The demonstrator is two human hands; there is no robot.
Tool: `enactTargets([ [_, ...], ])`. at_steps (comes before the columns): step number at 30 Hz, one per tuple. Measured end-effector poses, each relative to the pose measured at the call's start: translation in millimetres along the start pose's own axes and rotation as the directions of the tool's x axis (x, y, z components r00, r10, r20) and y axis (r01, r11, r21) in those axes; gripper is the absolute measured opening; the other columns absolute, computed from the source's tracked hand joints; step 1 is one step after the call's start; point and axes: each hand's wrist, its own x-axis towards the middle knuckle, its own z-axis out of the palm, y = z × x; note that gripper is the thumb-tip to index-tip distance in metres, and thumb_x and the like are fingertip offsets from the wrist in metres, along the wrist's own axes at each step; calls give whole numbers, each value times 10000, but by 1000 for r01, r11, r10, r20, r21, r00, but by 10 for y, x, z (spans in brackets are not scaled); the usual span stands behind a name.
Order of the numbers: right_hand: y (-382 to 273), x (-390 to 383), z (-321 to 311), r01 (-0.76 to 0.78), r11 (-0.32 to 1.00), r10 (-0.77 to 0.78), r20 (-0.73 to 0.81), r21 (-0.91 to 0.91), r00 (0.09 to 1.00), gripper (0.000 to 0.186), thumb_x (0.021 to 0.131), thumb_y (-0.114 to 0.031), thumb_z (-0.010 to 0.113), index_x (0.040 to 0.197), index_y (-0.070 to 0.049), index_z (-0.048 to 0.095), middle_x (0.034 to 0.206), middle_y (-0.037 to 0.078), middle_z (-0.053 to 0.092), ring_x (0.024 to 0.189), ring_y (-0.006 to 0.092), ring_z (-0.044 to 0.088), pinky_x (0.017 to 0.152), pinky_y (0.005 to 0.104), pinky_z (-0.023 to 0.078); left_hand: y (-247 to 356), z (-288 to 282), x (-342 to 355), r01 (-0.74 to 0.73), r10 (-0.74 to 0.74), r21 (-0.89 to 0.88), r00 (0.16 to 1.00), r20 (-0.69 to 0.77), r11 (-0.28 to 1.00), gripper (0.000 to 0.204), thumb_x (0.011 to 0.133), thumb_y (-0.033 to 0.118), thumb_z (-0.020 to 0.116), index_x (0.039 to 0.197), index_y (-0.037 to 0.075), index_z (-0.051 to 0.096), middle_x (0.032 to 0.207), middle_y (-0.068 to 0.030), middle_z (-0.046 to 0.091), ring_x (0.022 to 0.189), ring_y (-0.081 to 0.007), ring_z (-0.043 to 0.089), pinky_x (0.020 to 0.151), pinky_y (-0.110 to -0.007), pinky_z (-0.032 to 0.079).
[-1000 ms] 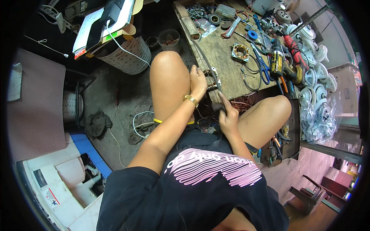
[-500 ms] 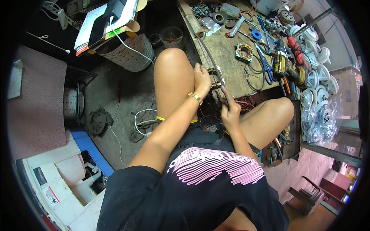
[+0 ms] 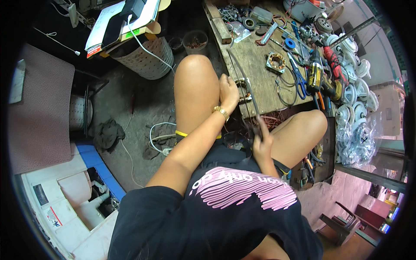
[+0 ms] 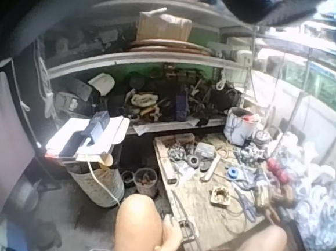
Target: The person dismantles a fan motor stator using pliers and a screwdriver. They pull wires from the copper coils by hand and use tools to separate metal components while sitting at a cluttered workbench.
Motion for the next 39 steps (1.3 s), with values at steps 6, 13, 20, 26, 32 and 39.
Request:
enactTargets([
  [6, -39, 56, -92, -124, 990, 121, 46, 73, 992, 650, 731, 158, 400, 1345, -14, 523, 1156, 180, 670, 955, 183, 676, 794, 295, 524, -23, 100, 159, -120, 119, 6, 968, -222, 993, 320, 969, 187, 398, 1035, -100, 522, 1045, -299, 588, 1015, -402, 566, 931, -441, 404],
  [13, -216, 120, -624, -274, 808, 338, -29, 521, 941, 606, 767, 82, 398, 1364, 25, 489, 989, 96, 676, 820, 132, 630, 788, 253, 493, -120, 16, 92, 71, -71, -72, 997, -5, 995, 358, 983, 226, 401, 1091, -100, 506, 1057, -293, 580, 1030, -392, 556, 933, -421, 398],
  [20, -155, 213, -870, -156, 876, 294, -248, 455, 923, 667, 954, -298, 583, 1487, -48, 271, 808, 103, 620, 587, 140, 575, 547, 240, 485, -72, 55, 11, -48, 33, -190, 996, -83, 981, 237, 995, 189, 392, 906, -27, 431, 818, -137, 466, 763, -226, 459, 749, -375, 404],
  [26, -126, 195, -834, -190, 842, 340, -224, 506, 913, 692, 955, -305, 581, 1494, -37, 239, 768, 102, 610, 591, 136, 575, 550, 245, 486, -157, -6, 55, 2, 7, -306, 1000, 28, 952, 204, 992, 159, 398, 872, -6, 410, 783, -103, 452, 740, -199, 444, 715, -354, 397],
  [32, -126, 216, -778, -188, 845, 346, -242, 501, 906, 670, 961, -290, 570, 1484, -16, 252, 784, 107, 614, 593, 135, 575, 550, 246, 484, -120, -12, 45, -144, 151, -289, 988, 4, 947, 194, 992, 150, 394, 856, 12, 406, 766, -80, 439, 715, -170, 424, 680, -334, 389],
  [39, -146, 282, -697, -160, 827, 341, -256, 538, 904, 620, 953, -223, 571, 1466, -5, 299, 745, 82, 602, 572, 112, 555, 525, 216, 448, -122, -20, 44, -128, 138, -313, 990, 7, 941, 195, 998, 147, 396, 842, 32, 404, 743, -50, 428, 690, -140, 412, 654, -310, 387],
])
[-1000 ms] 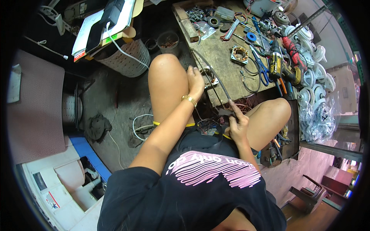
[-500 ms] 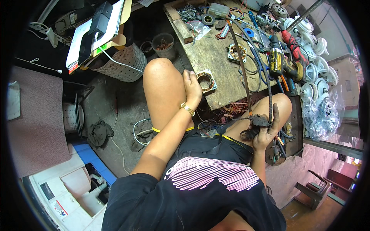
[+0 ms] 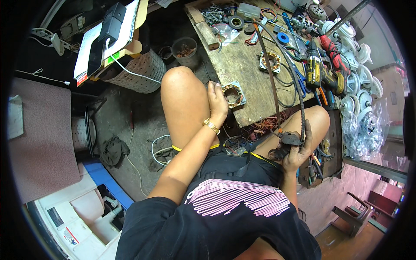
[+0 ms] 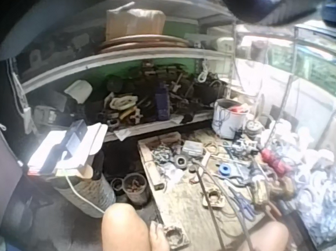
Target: The person dismantles a fan motor stator using pliers and a screwdriver. They pull wires from the copper coils by hand and use tools to separate metal components while sitting at a cluttered workbench.
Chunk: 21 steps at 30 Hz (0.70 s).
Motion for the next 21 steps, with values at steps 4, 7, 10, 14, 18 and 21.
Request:
enactTargets([
  [4, 16, 0, 22, -15, 1000, 15, 7, 0, 1000, 616, 952, -216, 571, 1462, -1, 301, 730, 76, 590, 570, 114, 552, 524, 215, 443, -52, 19, 10, 31, -32, -35, 999, -32, 999, 234, 1009, 184, 403, 828, 36, 397, 726, -30, 418, 675, -132, 404, 640, -299, 386],
  [7, 37, -2, 50, -9, 1000, 9, 11, 8, 1000, 612, 956, -224, 565, 1460, 2, 302, 718, 73, 583, 562, 117, 549, 529, 217, 445, 10, 122, -69, 282, -298, -99, 926, -231, 954, 260, 1021, 260, 380, 889, 41, 423, 795, -58, 433, 739, -138, 417, 703, -322, 391],
  [10, 55, -13, 37, -45, 998, 45, 20, 37, 999, 604, 962, -235, 565, 1454, 9, 315, 771, 59, 595, 625, 106, 559, 568, 207, 443, 124, 245, -146, 530, -602, -321, 775, -191, 785, 333, 1016, 374, 374, 1034, 46, 434, 1013, -119, 464, 955, -184, 451, 883, -338, 377],
  [14, 123, -23, 29, -38, 999, 38, 39, 1, 999, 586, 966, -235, 569, 1442, 23, 345, 913, 40, 589, 725, 92, 548, 645, 201, 450, -34, 46, -191, 509, -544, -271, 836, -69, 817, 399, 906, 304, 534, 1143, 6, 411, 1110, -144, 458, 1067, -230, 449, 947, -347, 368],
  [18, 133, -24, -24, -34, 999, 34, 14, -3, 999, 580, 966, -233, 570, 1434, 34, 355, 969, 45, 577, 733, 92, 537, 676, 211, 462, 212, -307, -199, -68, -76, 415, 944, 321, 907, 597, 756, 129, 602, 1270, -36, 348, 1250, -208, 419, 1204, -329, 439, 1034, -383, 367],
  [21, 127, -53, -87, -23, 999, 23, 28, -24, 999, 567, 967, -221, 564, 1439, 17, 358, 948, 40, 586, 711, 92, 537, 654, 212, 462, 545, -384, -58, -455, 151, 442, 808, 569, 773, 710, 716, 143, 643, 1327, -32, 326, 1340, -228, 365, 1299, -400, 355, 1063, -452, 334],
])
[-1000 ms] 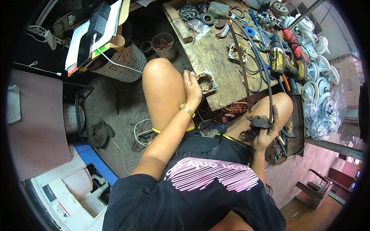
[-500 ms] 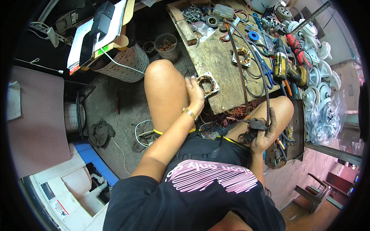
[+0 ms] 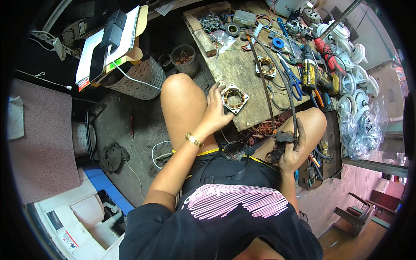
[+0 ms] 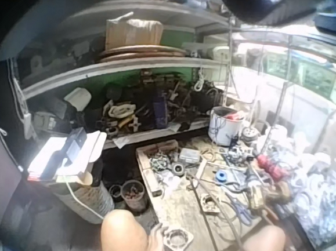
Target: The person dismantles a fan motor stator using pliers and a screwdriver. They pull wires from the copper coils by hand and use tools to separate metal components while sitting at a cluttered workbench.
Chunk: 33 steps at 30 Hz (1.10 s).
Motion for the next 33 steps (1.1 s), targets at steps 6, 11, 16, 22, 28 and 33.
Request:
enactTargets([
  [6, -69, 102, 100, -40, 999, 40, 27, 14, 999, 555, 921, -130, 570, 1434, -15, 393, 874, 53, 626, 684, 122, 577, 628, 251, 487, 208, -217, 279, -91, 50, 144, 963, 264, 985, 884, 670, 297, 795, 1392, 23, 365, 1424, -200, 390, 1343, -382, 340, 1062, -499, 336],
  [11, -14, 668, 349, 377, 784, -217, 350, -494, 911, 508, 807, -156, 633, 1311, -114, 579, 916, 170, 678, 782, 320, 640, 751, 367, 511, 127, -47, 229, 48, -77, 166, 982, 174, 985, 858, 614, 255, 863, 1337, 54, 448, 1235, -196, 461, 1168, -384, 452, 990, -460, 412],
  [16, 295, 902, 524, 512, 593, -239, 471, -621, 849, 455, 838, -232, 661, 1290, -204, 610, 829, 84, 662, 723, 274, 616, 662, 372, 504, 91, 350, -85, 299, -310, -113, 946, -92, 947, 795, 602, 101, 874, 1272, 61, 448, 1145, -168, 406, 1123, -325, 479, 1018, -402, 413],
  [22, 483, 962, 614, 566, 500, -244, 521, -655, 818, 410, 847, -278, 647, 1253, -215, 634, 1014, 107, 670, 865, 317, 626, 720, 399, 521, 56, 384, -260, 475, -620, -746, 777, 108, 466, 600, 779, -37, 670, 1266, 26, 325, 1113, -140, 540, 967, -195, 597, 808, -285, 531],
  [28, 532, 1399, 459, 509, 333, -278, 433, -794, 858, 231, 779, -260, 696, 962, -121, 719, 898, 77, 683, 792, 275, 610, 668, 400, 512, 156, 126, -476, 506, -649, -755, 747, 143, 416, 483, 778, -90, 595, 1187, 37, 371, 1092, -138, 536, 954, -188, 584, 831, -311, 520],
  [33, 799, 2581, 216, 264, -82, -208, 275, -961, 939, 220, 790, -282, 691, 925, -108, 689, 1020, 66, 661, 1022, 301, 531, 841, 494, 395, 479, -276, -313, 448, -502, -874, 721, 477, -188, 482, 820, -24, 525, 1289, -10, 416, 1221, -169, 564, 1116, -296, 584, 966, -483, 493],
])
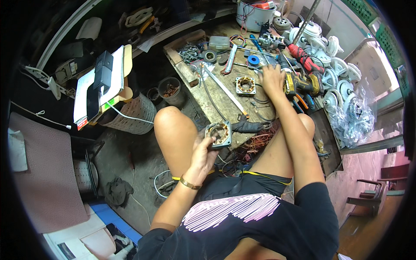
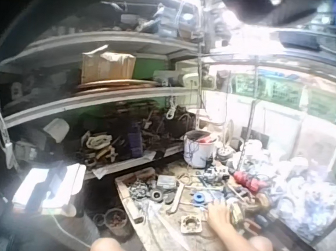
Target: The person dismantles a fan motor stator using pliers and a screwdriver. They pull wires from the copper coils by hand and use tools to separate metal components while sitting at a cluttered workbench.
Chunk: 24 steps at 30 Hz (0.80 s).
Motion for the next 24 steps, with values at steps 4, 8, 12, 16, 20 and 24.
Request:
enactTargets([
  [4, 196, 219, 444, 85, 979, -60, 138, -186, 989, 171, 841, -196, 576, 863, -126, 730, 956, 49, 687, 1041, 263, 550, 849, 518, 376, 215, 302, 2, 156, -102, -276, 974, 201, 948, 413, 805, -37, 539, 1216, -16, 503, 1184, -151, 597, 1130, -294, 574, 1042, -497, 432],
  [8, 100, 332, 423, 109, 984, -104, 42, -142, 994, 160, 860, -135, 527, 905, -110, 679, 894, 63, 687, 985, 255, 588, 834, 499, 400, 331, 388, -24, 4, 33, -168, 977, 213, 986, 551, 797, -85, 543, 1314, 23, 387, 1153, -127, 577, 1069, -252, 599, 964, -445, 512],
  [12, 203, 344, 219, -117, 845, 174, -61, 522, 983, 113, 917, -99, 492, 970, -59, 583, 860, 86, 637, 753, 236, 582, 664, 421, 486, 369, 425, 37, -97, 113, -86, 971, 211, 992, 566, 787, -90, 558, 1309, 42, 386, 1108, -103, 571, 1030, -238, 604, 927, -450, 526],
  [16, 24, -44, -39, -291, 16, 416, 258, 957, 872, 189, 1007, -206, 454, 1085, -56, 540, 784, 45, 524, 607, 126, 539, 519, 301, 554, 334, 478, 119, -114, 127, -73, 970, 208, 991, 553, 776, -82, 571, 1292, 45, 419, 1071, -92, 584, 1042, -264, 613, 953, -484, 515],
  [20, -611, -478, -357, -37, 639, 159, -86, 768, 984, 168, 909, -182, 588, 1013, -56, 623, 990, 136, 633, 813, 286, 603, 774, 391, 500, 192, 377, 404, -94, 104, -59, 974, 202, 994, 512, 800, -55, 544, 1287, 55, 433, 1155, -120, 598, 1053, -268, 619, 914, -464, 526],
  [24, -935, -699, -308, 123, 824, -167, 29, 553, 986, 262, 793, -179, 688, 1043, -107, 662, 1155, 123, 614, 1107, 320, 536, 899, 475, 436, 101, 149, 481, -77, 92, -98, 983, 159, 992, 436, 810, 29, 577, 1235, 78, 496, 1100, -80, 621, 1054, -233, 608, 927, -509, 483],
])
